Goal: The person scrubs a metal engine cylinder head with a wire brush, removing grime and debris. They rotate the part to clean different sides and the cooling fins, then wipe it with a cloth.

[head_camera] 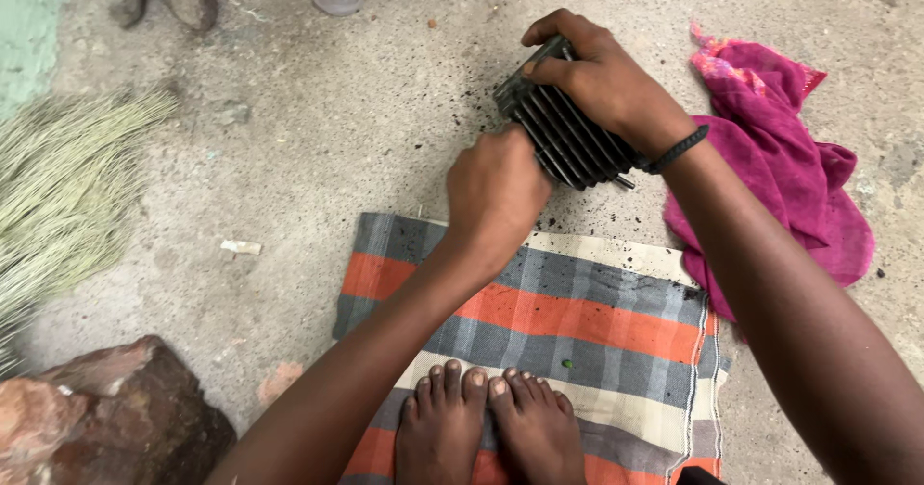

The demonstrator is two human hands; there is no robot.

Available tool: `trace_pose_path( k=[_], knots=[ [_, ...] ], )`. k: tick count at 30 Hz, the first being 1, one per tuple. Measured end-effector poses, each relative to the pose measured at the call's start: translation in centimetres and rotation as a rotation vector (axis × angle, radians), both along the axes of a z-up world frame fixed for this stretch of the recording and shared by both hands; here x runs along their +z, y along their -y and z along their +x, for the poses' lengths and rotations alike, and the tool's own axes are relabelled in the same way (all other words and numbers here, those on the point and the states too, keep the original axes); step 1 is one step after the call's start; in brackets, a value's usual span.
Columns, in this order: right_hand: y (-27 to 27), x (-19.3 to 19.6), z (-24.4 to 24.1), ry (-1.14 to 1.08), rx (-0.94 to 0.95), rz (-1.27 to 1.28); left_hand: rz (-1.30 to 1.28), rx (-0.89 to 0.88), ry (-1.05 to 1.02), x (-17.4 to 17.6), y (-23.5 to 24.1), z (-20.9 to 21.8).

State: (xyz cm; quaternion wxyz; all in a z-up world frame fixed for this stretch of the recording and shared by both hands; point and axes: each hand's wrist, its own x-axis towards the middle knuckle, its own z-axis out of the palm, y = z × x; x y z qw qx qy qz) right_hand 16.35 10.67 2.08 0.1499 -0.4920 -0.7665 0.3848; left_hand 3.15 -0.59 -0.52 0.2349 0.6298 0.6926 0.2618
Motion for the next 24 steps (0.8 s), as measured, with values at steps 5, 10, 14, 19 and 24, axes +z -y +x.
trace_pose_path(
  k=[5, 10, 14, 19, 24],
  knots=[
    [-0.1, 0.2, -0.1, 0.064, -0.121, -0.163, -0.257, -0.245, 0.061, -0.5, -3.2, -2.5],
    [-0.1, 0.4, 0.0, 0.04, 0.029, 0.052, -0.402, -0.506, 0.17, 0.4, -6.2, -5.9],
    [0.3, 0.7, -0.1, 0.071, -0.054, -0.077, -0.461, -0.457, 0.128, 1.7, -5.6, -7.1],
    [0.3, 1.1, -0.5, 0.073, -0.062, -0.067, -0.311, -0.302, -0.079, 2.4, -4.1, -5.6],
    [0.0, 0.0, 0.3, 0.027, 0.01, 0.021, -0.044, -0.275, -0.205, 1.4, -2.9, -3.1]
  ],
)
